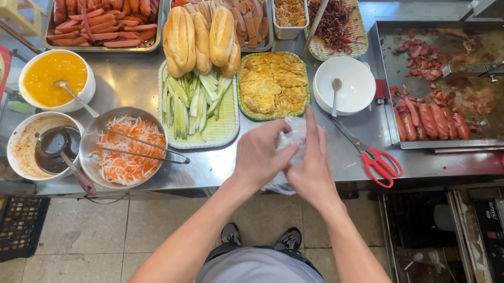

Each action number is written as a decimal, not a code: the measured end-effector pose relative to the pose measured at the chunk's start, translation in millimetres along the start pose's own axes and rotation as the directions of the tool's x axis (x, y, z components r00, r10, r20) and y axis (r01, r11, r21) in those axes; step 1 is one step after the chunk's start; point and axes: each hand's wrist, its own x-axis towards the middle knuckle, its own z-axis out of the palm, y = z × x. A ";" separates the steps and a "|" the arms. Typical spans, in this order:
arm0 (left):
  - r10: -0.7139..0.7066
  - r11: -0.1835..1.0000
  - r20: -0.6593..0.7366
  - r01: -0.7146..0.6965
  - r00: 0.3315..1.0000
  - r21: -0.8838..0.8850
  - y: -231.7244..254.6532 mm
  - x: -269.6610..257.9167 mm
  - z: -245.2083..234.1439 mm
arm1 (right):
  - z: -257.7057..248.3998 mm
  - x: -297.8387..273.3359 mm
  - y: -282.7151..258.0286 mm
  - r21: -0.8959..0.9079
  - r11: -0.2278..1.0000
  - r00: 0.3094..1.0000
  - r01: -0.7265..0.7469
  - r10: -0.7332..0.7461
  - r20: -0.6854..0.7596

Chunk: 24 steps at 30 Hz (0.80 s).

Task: The person assembles a sandwich by adding sliced meat, pickled vegetables, and sauces into a baguette, then toasts it in a toaster oven and wraps it in a paper bag. The person also retrieves a tray of baguettes from a rack and deseedes a pomegranate into a bowl.

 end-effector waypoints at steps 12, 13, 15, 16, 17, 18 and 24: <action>-0.021 1.000 -0.127 0.023 0.992 0.014 -14.5 47.3 -142.2 | -14.4 65.1 -8.2 -0.103 0.992 0.900 0.074 -0.111 -0.421; 0.117 0.992 -0.142 -0.108 0.983 0.067 -13.9 42.6 -140.2 | -11.4 68.4 -2.6 -0.094 0.988 0.883 0.125 -0.153 -0.443; 0.116 0.982 -0.015 -0.112 0.993 0.152 -21.3 30.5 -129.0 | 5.2 73.6 15.6 -0.196 0.964 0.883 0.177 -0.244 -0.400; -0.024 0.981 0.124 0.000 0.992 0.193 -29.2 27.1 -110.5 | 13.0 71.5 30.7 -0.223 0.964 0.921 0.142 -0.211 -0.328; -0.160 0.962 0.258 0.092 0.953 0.258 -40.7 20.2 -95.1 | 32.6 71.1 45.8 -0.193 0.975 0.958 0.110 -0.156 -0.241; -0.191 0.957 0.323 0.103 0.927 0.271 -53.0 10.2 -79.7 | 42.2 63.3 63.6 -0.135 0.988 0.995 -0.077 0.069 -0.069; 0.027 0.975 0.233 -0.077 0.972 0.208 -119.2 -16.1 -8.5 | 40.4 -10.6 107.0 -0.142 0.985 0.995 -0.097 0.093 -0.034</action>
